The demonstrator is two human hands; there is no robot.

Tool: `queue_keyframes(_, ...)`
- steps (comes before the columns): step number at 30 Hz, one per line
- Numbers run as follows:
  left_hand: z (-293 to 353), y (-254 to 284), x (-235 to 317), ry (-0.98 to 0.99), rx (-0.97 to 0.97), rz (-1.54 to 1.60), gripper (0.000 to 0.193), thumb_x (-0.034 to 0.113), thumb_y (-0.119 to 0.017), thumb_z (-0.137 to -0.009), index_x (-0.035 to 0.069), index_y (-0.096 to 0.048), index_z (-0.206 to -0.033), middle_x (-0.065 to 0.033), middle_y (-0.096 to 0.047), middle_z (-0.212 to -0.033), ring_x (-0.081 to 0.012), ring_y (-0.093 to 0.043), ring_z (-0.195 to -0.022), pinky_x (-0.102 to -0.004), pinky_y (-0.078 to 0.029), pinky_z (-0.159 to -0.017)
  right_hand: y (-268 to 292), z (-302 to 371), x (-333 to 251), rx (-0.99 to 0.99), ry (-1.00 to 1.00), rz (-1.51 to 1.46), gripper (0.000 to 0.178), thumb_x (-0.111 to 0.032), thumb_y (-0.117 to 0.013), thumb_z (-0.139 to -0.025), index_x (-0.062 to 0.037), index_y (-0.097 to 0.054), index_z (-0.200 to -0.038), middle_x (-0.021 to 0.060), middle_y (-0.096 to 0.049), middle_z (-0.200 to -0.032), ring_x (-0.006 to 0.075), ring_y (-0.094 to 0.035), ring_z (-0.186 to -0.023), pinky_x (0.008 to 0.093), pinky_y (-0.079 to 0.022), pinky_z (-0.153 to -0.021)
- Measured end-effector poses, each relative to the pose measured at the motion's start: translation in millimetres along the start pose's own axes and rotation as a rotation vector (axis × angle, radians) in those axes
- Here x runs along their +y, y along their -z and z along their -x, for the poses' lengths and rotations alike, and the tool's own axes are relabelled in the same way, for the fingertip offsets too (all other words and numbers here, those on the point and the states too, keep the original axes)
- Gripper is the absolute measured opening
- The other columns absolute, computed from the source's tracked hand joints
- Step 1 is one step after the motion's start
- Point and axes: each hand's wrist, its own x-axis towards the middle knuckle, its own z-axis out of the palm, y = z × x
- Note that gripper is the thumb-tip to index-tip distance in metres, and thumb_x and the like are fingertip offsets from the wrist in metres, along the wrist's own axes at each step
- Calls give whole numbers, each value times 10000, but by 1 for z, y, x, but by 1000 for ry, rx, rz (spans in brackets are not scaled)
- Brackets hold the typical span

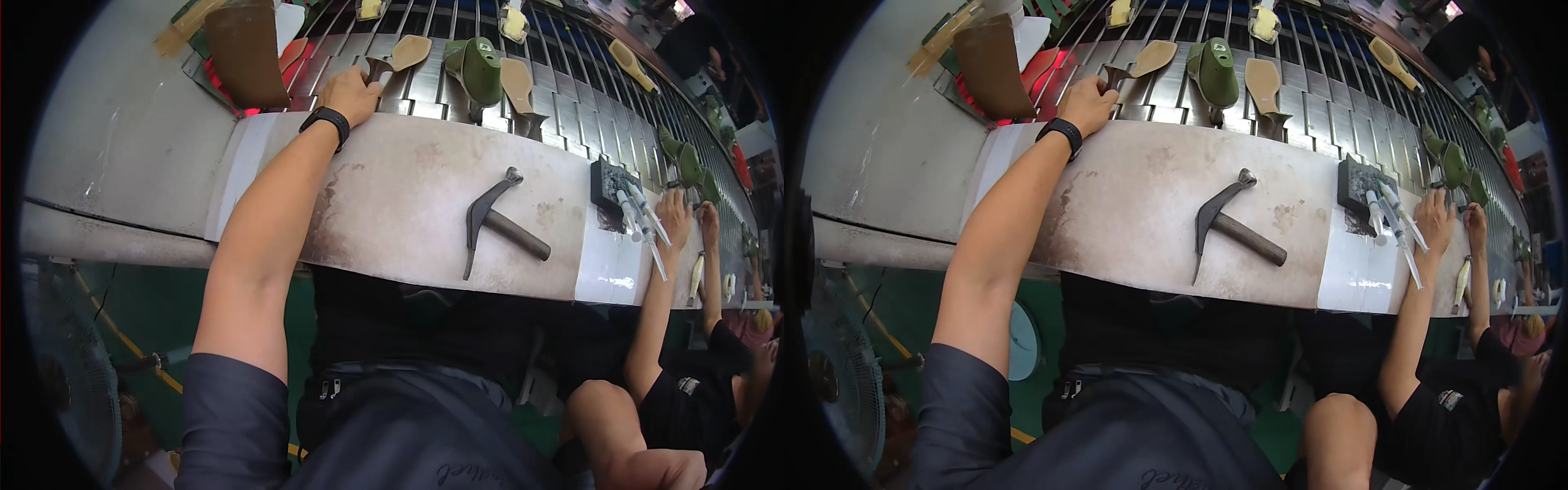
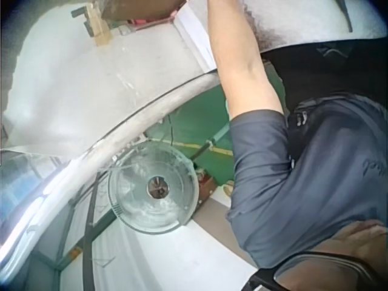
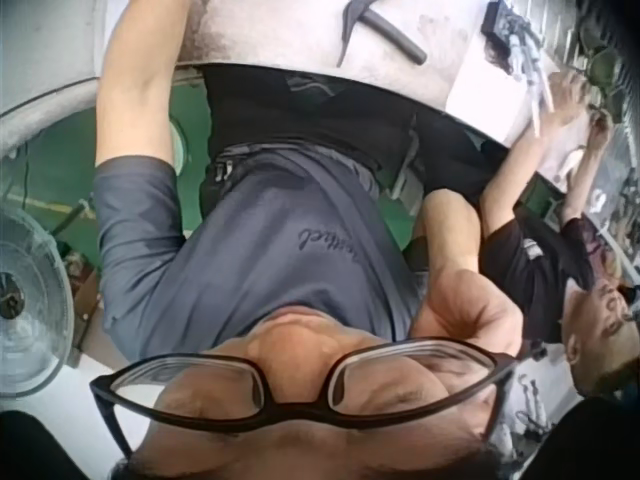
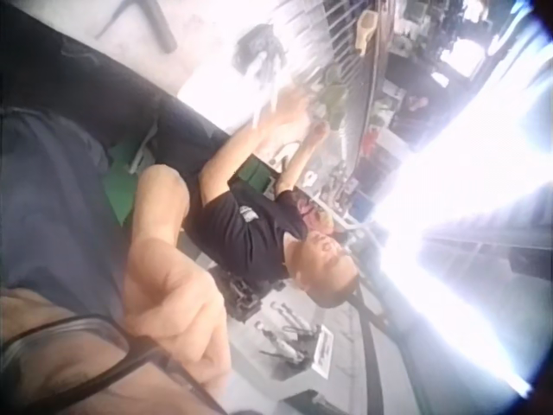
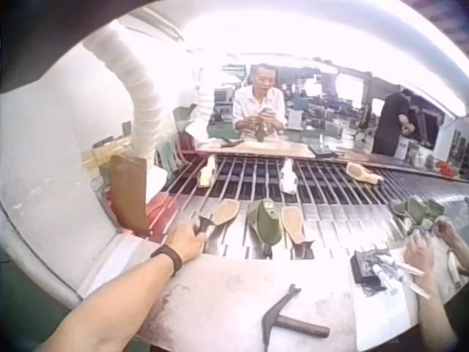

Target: The person assembles high-heeled shoes on a conveyor line by fitting soles onto shoe lasts by hand, injecting adhesive along the seams using a syringe, and tapping the edges and heels with a hammer.

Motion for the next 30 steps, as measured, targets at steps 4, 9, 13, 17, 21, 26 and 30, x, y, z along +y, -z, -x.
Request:
queue_keyframes(4,11,-3,-21,-105,238,216,425,318,-638,-933,-16,-714,-1184,-215,-771,-1092,-380,-731,-1037,-455,-559,-945,36,-24,122,4,-487,19,67,0,-751,-853,-40,-739,-905,74,-763,-850,178,-749,-688,275,-605,-623)
queue_keyframes(9,61,9,-4,-123,279,492,306,201,-691,-934,-22,-710,-1143,-181,-761,-1024,-308,-736,-925,-391,-573,-816,10,-16,63,-145,-426,-245,28,0,-724,-872,-28,-720,-871,104,-750,-837,216,-746,-679,318,-618,-624)
queue_keyframes(13,117,30,6,-402,409,506,226,135,-720,-948,2,-696,-1129,-124,-683,-967,-250,-669,-783,-378,-549,-737,-22,5,12,-236,-387,-589,46,0,-702,-887,-18,-704,-844,127,-740,-826,246,-744,-672,352,-628,-625)
queue_keyframes(17,173,39,14,-514,232,472,256,43,-713,-963,-3,-688,-1213,-115,-667,-1096,-188,-662,-877,-309,-547,-770,-39,8,9,-236,-572,-710,85,-1,-681,-902,-9,-689,-818,151,-731,-815,276,-742,-665,386,-638,-626)
queue_keyframes(21,202,44,10,-513,202,476,277,-16,-714,-942,1,-684,-1218,-118,-659,-1129,-195,-660,-904,-299,-543,-801,-52,11,12,-234,-665,-733,127,-1,-659,-917,1,-673,-791,175,-721,-805,306,-739,-658,420,-648,-627)
queue_keyframes(26,200,51,19,-510,247,492,314,-24,-747,-886,12,-702,-1195,-134,-656,-1097,-250,-678,-888,-348,-560,-810,-51,7,43,-300,-630,-564,180,-2,-632,-935,13,-654,-757,205,-708,-791,343,-736,-650,463,-661,-628)
queue_keyframes(30,201,65,25,-645,235,491,357,-53,-759,-852,23,-708,-1198,-148,-671,-1113,-303,-704,-921,-380,-583,-815,-44,20,126,-674,-410,417,465,-66,-834,-759,-18,-751,-1214,206,-688,-1294,330,-734,-1000,419,-602,-858)
